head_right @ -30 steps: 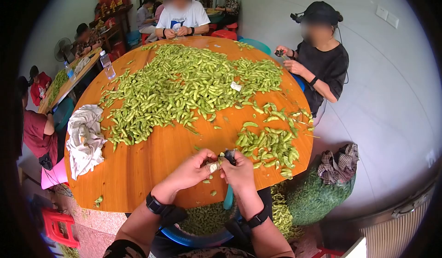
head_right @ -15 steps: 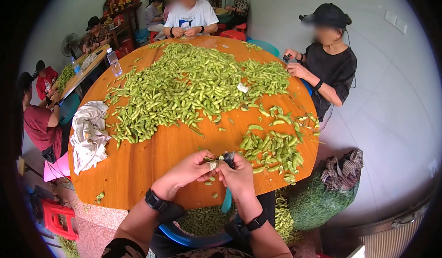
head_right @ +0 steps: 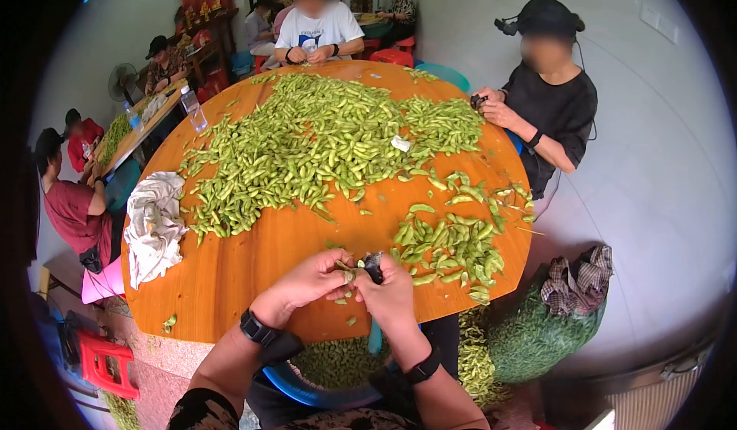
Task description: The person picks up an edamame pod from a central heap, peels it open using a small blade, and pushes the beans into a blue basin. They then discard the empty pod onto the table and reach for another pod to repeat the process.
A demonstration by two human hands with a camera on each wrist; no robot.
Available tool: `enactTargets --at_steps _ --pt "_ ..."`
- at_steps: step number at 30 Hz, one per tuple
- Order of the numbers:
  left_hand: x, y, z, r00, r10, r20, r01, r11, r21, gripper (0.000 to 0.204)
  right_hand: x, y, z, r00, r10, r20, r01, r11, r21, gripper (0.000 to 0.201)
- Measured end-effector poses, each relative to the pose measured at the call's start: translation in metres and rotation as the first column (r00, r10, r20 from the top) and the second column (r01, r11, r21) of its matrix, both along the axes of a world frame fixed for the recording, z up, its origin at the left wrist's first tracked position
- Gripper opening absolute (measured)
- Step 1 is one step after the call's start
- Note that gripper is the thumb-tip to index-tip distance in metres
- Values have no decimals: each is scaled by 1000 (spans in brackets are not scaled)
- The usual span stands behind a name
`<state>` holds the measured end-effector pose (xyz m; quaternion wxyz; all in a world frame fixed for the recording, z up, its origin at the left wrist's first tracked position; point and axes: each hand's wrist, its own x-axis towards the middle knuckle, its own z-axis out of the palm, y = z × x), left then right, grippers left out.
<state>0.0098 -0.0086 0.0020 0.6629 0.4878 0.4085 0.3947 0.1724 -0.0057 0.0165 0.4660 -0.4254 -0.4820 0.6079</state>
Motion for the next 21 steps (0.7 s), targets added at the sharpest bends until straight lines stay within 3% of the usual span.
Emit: enactTargets --at_steps 4,6,7,8,9,11,12,14,15,17,20,21 --pt "1 1 -1 999 24 -49 -25 1000 -12 8 7 5 -4 1000 23 14 -23 1000 -9 9" --pt "0 -3 3 994 50 -93 -52 999 -11 7 17 14 -3 998 -62 -15 61 996 -67 8" --pt "0 -7 9 915 125 -383 -66 984 163 6 30 21 1 999 -48 -23 46 997 -67 10" --pt "0 -10 14 748 237 -619 -25 943 331 5 43 29 2 998 -67 -7 66 995 -71 11" --pt "0 -12 14 746 240 -621 -25 942 335 5 55 35 3 994 -107 -14 106 992 -75 11" --pt "2 -16 14 526 518 -675 231 676 699 7 75 47 3 983 -183 -21 181 981 -67 14" --pt "2 -15 19 520 526 -672 229 673 704 7 85 51 1 976 -218 -23 216 975 -58 18" --pt "-1 -14 31 390 536 -749 246 723 646 15 100 54 -4 972 -231 -29 229 971 -71 17" --pt "-6 -7 33 382 540 -750 247 722 646 15 107 54 -5 981 -189 -42 185 978 -98 15" --pt "-22 17 37 155 584 -797 235 762 604 17 112 52 -10 988 -142 -65 133 983 -123 13" --pt "-48 57 19 111 677 -727 284 680 676 17 110 48 -14 993 -86 -75 77 990 -118 14" --pt "-49 62 19 156 694 -703 292 647 704 16 106 45 -12 992 -107 -72 100 991 -95 13"
